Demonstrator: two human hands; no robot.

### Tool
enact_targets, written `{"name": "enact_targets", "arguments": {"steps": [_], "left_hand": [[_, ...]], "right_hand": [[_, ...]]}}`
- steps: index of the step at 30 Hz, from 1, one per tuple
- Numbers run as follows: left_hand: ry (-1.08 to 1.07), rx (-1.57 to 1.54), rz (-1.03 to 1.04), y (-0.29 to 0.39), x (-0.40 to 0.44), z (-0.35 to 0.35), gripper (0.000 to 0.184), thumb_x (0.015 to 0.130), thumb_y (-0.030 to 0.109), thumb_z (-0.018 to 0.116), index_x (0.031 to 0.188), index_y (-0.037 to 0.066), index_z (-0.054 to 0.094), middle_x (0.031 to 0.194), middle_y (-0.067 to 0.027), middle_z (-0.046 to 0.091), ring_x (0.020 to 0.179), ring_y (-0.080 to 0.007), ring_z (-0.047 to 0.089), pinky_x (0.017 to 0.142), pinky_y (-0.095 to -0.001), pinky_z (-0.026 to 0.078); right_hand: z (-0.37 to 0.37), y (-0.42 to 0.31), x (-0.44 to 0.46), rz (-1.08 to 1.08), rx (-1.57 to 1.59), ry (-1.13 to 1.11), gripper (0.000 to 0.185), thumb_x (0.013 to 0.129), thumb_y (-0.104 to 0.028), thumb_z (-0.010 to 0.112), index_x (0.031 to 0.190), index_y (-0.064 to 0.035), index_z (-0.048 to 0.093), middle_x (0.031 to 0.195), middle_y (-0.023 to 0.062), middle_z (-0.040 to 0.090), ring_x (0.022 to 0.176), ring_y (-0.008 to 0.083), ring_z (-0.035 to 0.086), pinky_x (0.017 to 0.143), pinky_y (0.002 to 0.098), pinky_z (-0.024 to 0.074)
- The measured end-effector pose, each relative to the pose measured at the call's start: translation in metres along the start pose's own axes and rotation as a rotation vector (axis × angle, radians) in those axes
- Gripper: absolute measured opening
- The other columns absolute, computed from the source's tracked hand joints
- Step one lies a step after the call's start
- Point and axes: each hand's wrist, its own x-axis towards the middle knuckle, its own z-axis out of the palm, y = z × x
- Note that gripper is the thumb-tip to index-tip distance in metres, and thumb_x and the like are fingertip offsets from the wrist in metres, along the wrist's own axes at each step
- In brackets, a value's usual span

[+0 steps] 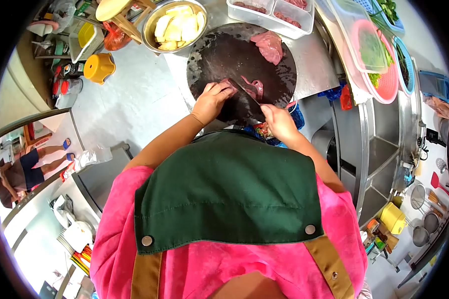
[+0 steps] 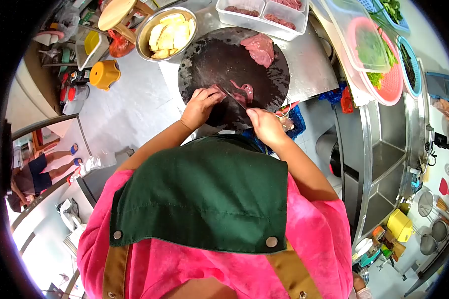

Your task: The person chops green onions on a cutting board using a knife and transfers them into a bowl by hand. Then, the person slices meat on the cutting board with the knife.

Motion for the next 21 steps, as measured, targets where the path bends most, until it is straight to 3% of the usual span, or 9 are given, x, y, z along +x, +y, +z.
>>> {"name": "enact_targets", "arguments": {"steps": [1,2,4,7,16,17,19,21], "left_hand": [[-0.003,-0.002,-0.004,0.000,-0.001,0.000,0.035,0.070,-0.002,0.056,0.102,0.011,0.061,0.108,-0.0063,0.055,0.098,-0.0274,0.049,0.085,-0.0342,0.043],[0.002,0.020,0.004,0.002,-0.001,-0.001,0.035,0.070,-0.002,0.056,0.102,0.011,0.061,0.108,-0.0066,0.055,0.098,-0.0279,0.049,0.085,-0.0343,0.043],[0.012,0.044,0.017,0.003,0.001,0.001,0.035,0.070,-0.003,0.056,0.102,0.010,0.061,0.107,-0.0070,0.055,0.097,-0.0284,0.049,0.084,-0.0345,0.044],[-0.029,0.082,-0.015,0.001,0.001,0.003,0.035,0.070,-0.003,0.055,0.102,0.009,0.061,0.106,-0.0075,0.055,0.097,-0.0292,0.049,0.086,-0.0351,0.043],[-0.042,0.103,-0.014,0.003,0.000,0.006,0.036,0.070,-0.003,0.056,0.103,0.008,0.061,0.105,-0.0089,0.055,0.097,-0.0304,0.048,0.087,-0.0359,0.042],[-0.043,0.104,-0.013,0.005,0.000,0.003,0.036,0.070,-0.003,0.056,0.103,0.008,0.061,0.105,-0.0089,0.055,0.097,-0.0304,0.048,0.087,-0.0359,0.042],[0.007,0.036,-0.007,0.008,0.000,-0.001,0.035,0.070,-0.003,0.057,0.104,0.009,0.061,0.105,-0.0089,0.054,0.096,-0.0298,0.049,0.085,-0.0357,0.043],[0.015,0.012,-0.027,0.009,-0.003,-0.004,0.035,0.071,-0.003,0.057,0.104,0.009,0.061,0.105,-0.0077,0.055,0.096,-0.0290,0.049,0.085,-0.0355,0.043]], "right_hand": [[0.001,0.005,-0.005,0.139,0.073,-0.030,0.037,0.092,-0.031,0.042,0.105,-0.0019,0.060,0.099,0.0193,0.062,0.093,0.0353,0.059,0.082,0.0397,0.0460],[0.001,-0.002,-0.008,0.144,0.074,-0.032,0.037,0.092,-0.031,0.042,0.105,-0.0019,0.060,0.099,0.0193,0.062,0.093,0.0353,0.059,0.082,0.0397,0.0460],[-0.003,-0.021,-0.008,-0.063,-0.079,0.027,0.036,0.092,-0.031,0.043,0.105,-0.0022,0.061,0.100,0.0190,0.062,0.093,0.0353,0.059,0.083,0.0401,0.0459],[0.004,-0.016,-0.016,-0.025,-0.138,0.062,0.031,0.091,-0.028,0.048,0.102,-0.0046,0.063,0.095,0.0153,0.064,0.088,0.0332,0.061,0.078,0.0384,0.0460],[0.023,-0.035,0.061,-0.073,-0.045,-0.019,0.036,0.092,-0.031,0.040,0.095,-0.0024,0.061,0.098,0.0198,0.062,0.092,0.0362,0.058,0.080,0.0413,0.0457],[0.023,-0.015,0.065,-0.325,-0.186,0.093,0.040,0.092,-0.035,0.040,0.089,-0.0006,0.061,0.082,0.0187,0.063,0.080,0.0327,0.061,0.073,0.0391,0.0472],[-0.006,-0.014,0.059,0.285,0.310,-0.016,0.043,0.093,-0.037,0.041,0.082,0.0008,0.059,0.065,0.0153,0.060,0.067,0.0276,0.062,0.066,0.0368,0.0470],[-0.023,-0.011,0.052,0.320,0.397,0.079,0.043,0.093,-0.036,0.043,0.081,0.0023,0.058,0.058,0.0131,0.057,0.058,0.0239,0.059,0.061,0.0349,0.0460]]}}
